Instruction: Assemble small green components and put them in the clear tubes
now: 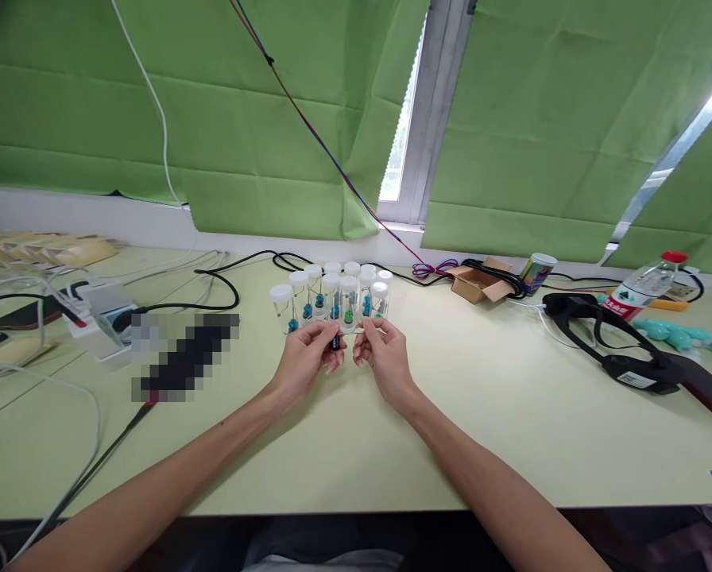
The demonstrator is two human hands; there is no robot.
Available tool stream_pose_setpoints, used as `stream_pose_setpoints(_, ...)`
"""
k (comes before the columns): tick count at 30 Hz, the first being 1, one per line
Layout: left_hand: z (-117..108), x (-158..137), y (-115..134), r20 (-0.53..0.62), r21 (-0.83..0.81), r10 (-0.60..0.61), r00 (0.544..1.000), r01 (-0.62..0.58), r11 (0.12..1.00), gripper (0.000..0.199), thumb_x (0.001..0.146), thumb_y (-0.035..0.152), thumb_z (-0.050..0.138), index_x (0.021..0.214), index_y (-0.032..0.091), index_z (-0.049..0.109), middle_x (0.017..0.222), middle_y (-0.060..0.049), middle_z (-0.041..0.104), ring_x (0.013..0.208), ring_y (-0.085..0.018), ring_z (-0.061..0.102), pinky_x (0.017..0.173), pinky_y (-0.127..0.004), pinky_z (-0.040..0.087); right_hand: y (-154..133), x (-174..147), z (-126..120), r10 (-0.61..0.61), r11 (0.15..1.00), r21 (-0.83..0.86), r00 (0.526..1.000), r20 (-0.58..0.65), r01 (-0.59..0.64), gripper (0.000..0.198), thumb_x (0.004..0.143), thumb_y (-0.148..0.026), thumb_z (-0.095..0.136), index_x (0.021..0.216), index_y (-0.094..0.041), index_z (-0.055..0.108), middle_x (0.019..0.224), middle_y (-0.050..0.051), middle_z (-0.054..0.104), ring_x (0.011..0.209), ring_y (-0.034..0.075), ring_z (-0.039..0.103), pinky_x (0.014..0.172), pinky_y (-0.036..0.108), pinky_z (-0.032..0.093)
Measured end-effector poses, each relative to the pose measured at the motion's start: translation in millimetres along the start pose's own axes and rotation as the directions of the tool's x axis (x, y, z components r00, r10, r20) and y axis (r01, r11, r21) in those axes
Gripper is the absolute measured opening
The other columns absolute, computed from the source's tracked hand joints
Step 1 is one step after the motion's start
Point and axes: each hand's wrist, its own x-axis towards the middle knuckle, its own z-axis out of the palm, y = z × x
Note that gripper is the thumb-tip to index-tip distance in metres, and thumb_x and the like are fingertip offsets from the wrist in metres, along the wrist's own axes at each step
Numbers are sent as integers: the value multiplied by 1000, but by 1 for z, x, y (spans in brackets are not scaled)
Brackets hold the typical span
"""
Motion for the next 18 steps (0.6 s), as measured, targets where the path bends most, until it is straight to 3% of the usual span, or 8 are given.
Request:
stream_pose_setpoints(8, 0, 2, 1, -40, -63, -40, 998, 38, 997, 34, 72, 43, 77, 67, 14, 60, 64, -2, 61, 46, -10, 56, 40, -21, 37, -2, -2, 0, -83, 993, -87, 996, 16, 84, 35, 79, -40, 76, 105, -20, 64, 67, -2, 65, 50, 9, 53, 48, 24, 42)
stream_pose_setpoints(18, -1, 2, 1, -49, -123, -94, 994, 88, 989, 32, 73, 40, 77, 67, 14, 60, 64, -2, 61, 47, -9, 56, 41, -21, 37, -2, -1, 0, -66, 996, -58, 997, 42, 69, 29, 76, -37, 79, 96, -19, 69, 72, 0, 66, 52, 9, 53, 50, 24, 41)
